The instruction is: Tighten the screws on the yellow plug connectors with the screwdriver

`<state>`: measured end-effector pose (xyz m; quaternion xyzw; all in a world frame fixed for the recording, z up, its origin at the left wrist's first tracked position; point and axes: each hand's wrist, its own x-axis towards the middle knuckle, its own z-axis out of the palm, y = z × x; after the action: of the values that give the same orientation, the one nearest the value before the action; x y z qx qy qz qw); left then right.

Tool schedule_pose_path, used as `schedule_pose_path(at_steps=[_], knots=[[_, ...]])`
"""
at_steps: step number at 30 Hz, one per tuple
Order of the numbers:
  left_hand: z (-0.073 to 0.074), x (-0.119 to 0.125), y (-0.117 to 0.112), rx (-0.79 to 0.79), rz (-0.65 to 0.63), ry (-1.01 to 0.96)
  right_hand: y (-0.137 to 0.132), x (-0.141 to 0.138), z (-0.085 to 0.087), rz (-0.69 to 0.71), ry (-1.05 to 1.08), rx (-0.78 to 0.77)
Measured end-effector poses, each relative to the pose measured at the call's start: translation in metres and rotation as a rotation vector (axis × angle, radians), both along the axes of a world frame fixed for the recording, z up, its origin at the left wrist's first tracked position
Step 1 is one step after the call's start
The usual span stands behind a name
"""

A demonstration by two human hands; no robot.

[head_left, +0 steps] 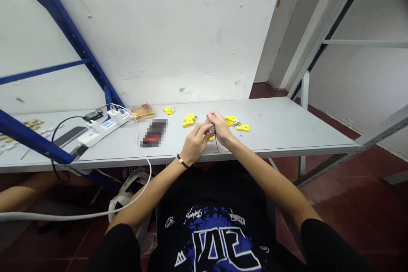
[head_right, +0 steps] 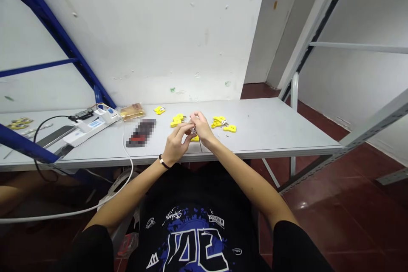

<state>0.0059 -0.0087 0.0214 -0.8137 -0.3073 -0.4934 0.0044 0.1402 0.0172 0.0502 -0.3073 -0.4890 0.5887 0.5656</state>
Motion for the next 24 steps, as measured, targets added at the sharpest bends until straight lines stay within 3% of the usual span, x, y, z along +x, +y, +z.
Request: schedule_pose_path(at_steps=[3, 8, 15, 19, 24], knots=[[-0.003, -0.006, 0.007, -0.028, 0.018, -0.009, 0.002, 0.0, -0.003, 0.036, -0.016, -0.015], [-0.004, -0.015, 0.018, -0.218, -0.071, -0.233, 0.009, 0.017, 0.003, 0.02, -0.052, 0.079], [-0.004, -0.007, 0.01, -0.375, -0.108, -0.205, -0.007, 0.053, 0.042, -0.26, 0.024, 0.525], [-0.008, 0.0, 0.005, -0.588, -0.129, -0.289, -0.019, 0.056, 0.05, -0.174, -0.063, 0.655], [-0.013, 0.005, 0.003, -0.722, -0.16, -0.354, -0.018, 0.045, 0.042, -0.049, -0.105, 0.651]])
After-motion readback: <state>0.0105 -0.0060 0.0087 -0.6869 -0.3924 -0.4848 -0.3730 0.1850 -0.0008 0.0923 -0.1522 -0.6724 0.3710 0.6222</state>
